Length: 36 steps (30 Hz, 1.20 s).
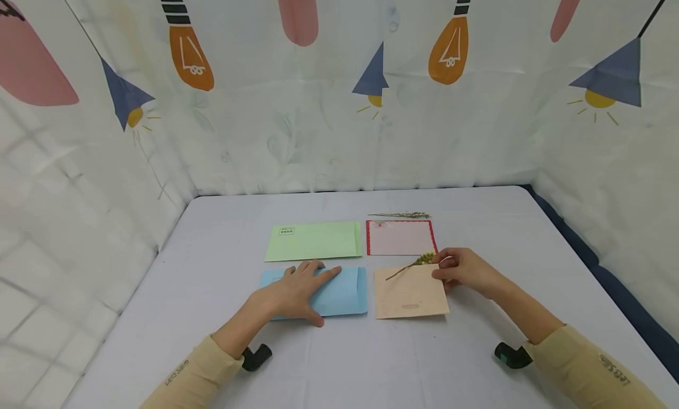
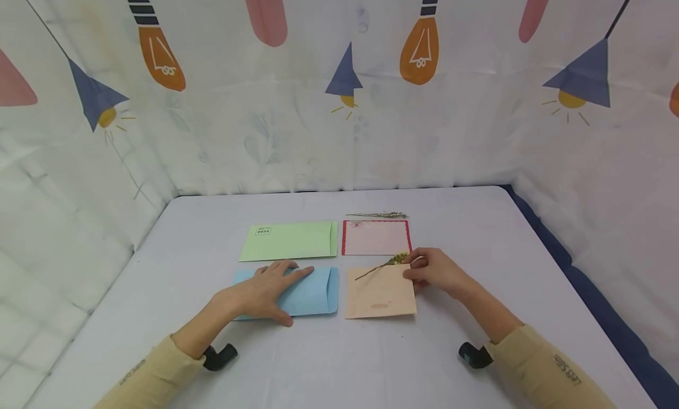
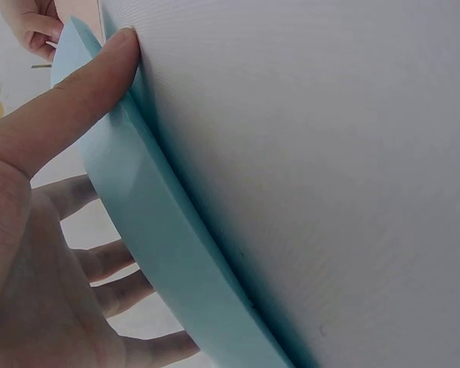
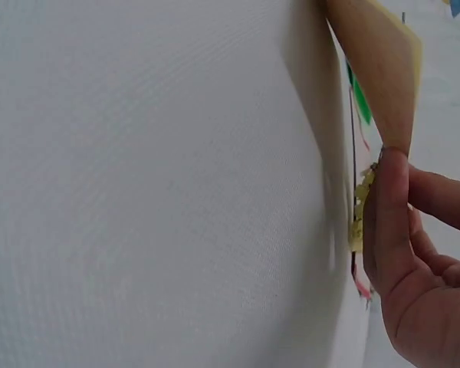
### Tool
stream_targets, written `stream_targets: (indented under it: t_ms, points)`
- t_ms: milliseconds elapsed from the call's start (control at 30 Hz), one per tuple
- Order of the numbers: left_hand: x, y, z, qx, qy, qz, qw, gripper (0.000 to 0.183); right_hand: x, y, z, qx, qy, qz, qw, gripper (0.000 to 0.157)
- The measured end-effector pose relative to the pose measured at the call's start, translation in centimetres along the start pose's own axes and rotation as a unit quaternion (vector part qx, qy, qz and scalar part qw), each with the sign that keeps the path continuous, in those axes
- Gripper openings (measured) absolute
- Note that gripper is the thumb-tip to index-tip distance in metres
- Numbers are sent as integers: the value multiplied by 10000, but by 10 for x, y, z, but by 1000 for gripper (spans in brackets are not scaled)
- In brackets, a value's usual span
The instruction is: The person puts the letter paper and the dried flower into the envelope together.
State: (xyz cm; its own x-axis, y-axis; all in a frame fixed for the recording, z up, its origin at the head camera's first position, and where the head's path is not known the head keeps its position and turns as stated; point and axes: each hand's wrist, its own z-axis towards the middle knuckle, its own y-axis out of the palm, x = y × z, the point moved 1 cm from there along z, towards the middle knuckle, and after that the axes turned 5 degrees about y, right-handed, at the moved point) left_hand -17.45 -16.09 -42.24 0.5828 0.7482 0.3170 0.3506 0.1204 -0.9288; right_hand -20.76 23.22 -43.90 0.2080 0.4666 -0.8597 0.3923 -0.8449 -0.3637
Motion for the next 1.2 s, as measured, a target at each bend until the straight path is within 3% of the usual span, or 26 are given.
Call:
stream_targets:
  t_ms: [200, 400, 933, 1200]
  points:
    - [-2, 1, 1, 1, 5, 47, 10000, 106, 4, -4, 5, -208, 175, 680, 9973, 46]
    - [-2, 2, 2, -14, -10, 78, 10000, 106, 5, -4, 7, -258, 245, 983, 9945, 49]
    - [0, -1, 0, -52, 8, -11, 10000, 106, 5, 10, 16, -494, 298, 1253, 9904, 49]
    - [1, -2, -1, -99, 31, -20, 9999, 106, 1, 16, 15, -650, 61, 1205, 9906, 41]
